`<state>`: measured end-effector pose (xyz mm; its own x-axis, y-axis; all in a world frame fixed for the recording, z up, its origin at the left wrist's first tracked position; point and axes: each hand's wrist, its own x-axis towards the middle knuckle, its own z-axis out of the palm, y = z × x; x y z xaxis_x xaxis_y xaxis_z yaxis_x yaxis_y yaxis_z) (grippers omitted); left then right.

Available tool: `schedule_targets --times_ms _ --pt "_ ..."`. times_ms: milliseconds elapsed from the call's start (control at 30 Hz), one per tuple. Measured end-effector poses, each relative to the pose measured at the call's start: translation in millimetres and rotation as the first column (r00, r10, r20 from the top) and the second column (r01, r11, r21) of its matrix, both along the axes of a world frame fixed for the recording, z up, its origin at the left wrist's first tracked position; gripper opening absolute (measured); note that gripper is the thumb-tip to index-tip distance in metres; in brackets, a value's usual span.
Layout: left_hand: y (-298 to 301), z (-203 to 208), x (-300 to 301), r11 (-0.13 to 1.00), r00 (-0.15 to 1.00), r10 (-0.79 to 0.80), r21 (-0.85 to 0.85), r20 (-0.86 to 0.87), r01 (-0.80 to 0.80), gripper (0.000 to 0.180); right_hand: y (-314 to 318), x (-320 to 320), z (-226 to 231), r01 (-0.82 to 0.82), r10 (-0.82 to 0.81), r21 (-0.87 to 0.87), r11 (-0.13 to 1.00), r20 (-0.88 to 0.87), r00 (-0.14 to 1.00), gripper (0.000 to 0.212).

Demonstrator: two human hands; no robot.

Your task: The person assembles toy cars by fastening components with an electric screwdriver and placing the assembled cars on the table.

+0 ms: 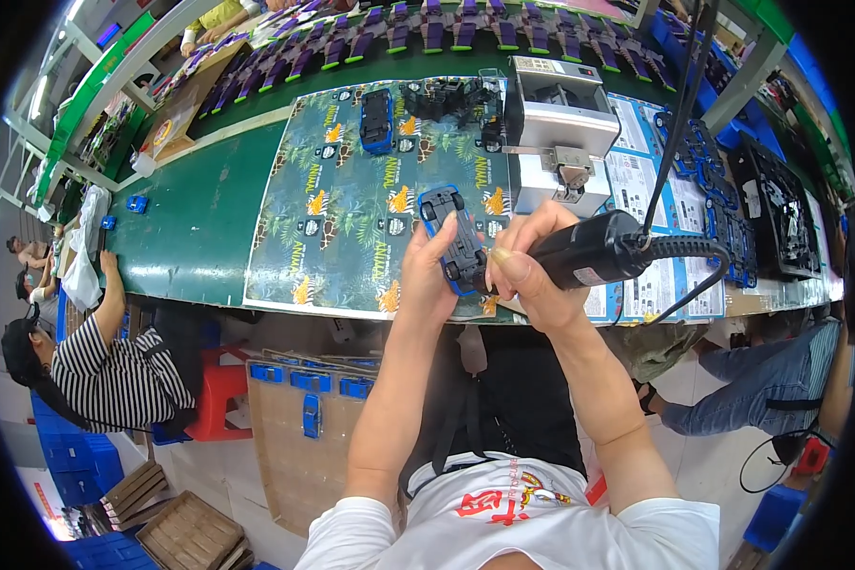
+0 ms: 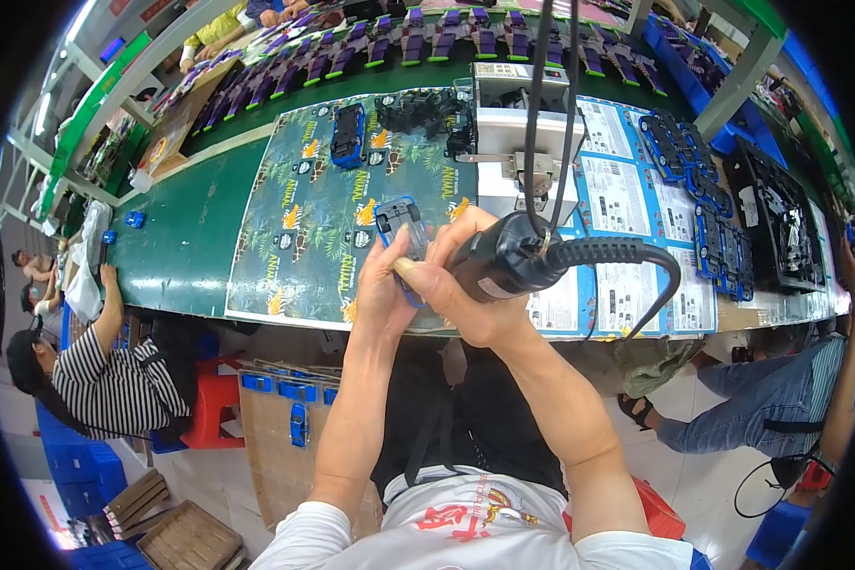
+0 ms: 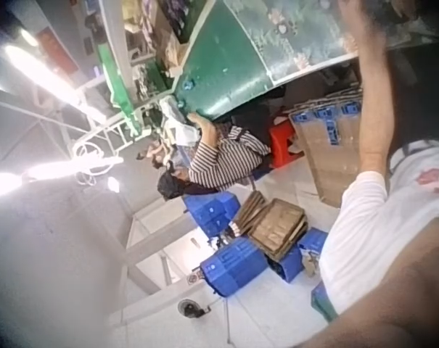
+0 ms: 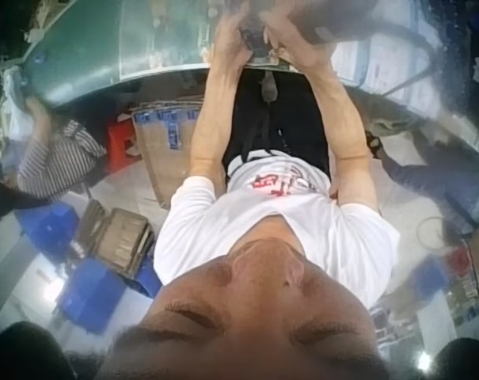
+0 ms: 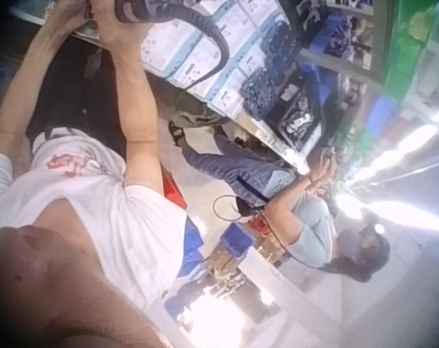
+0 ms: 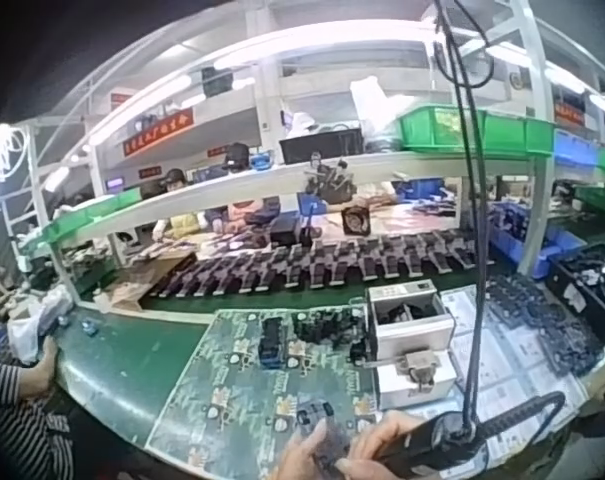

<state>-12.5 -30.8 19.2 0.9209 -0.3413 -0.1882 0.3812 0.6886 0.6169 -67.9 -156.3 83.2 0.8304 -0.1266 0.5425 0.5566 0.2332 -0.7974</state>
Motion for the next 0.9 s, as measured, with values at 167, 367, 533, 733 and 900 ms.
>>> schedule_targets --times_ms 167,367,533,733,900 --pt "0 -4 3 0.997 0.999 -0.045 -0.065 -0.013 0.044 0.039 2 -3 2 -0.026 0.028 0.123 0.992 -0.010 1.000 0.019" --pt "-3 6 -4 0.999 0.997 -0.049 0.009 0.065 0.048 0.069 -10 -15 3 -0.060 0.063 0.145 0.988 -0.011 0.998 0.020" --pt "4 2 -2 0.991 0.987 -0.127 -0.036 0.097 0.131 0.074 -45 -35 18 0.012 -0.027 0.124 0.992 0.114 0.993 0.023" --pt "2 19 17 0.840 0.824 -0.263 0.539 0.502 -0.060 0.039 -112 -48 -4 0.335 -0.338 0.051 0.941 0.054 0.940 0.015" --pt "8 47 32 0.372 0.091 -0.739 0.516 0.668 -0.772 0.057 -132 -52 -17 0.576 -0.576 -0.001 0.817 -0.052 0.816 0.012"
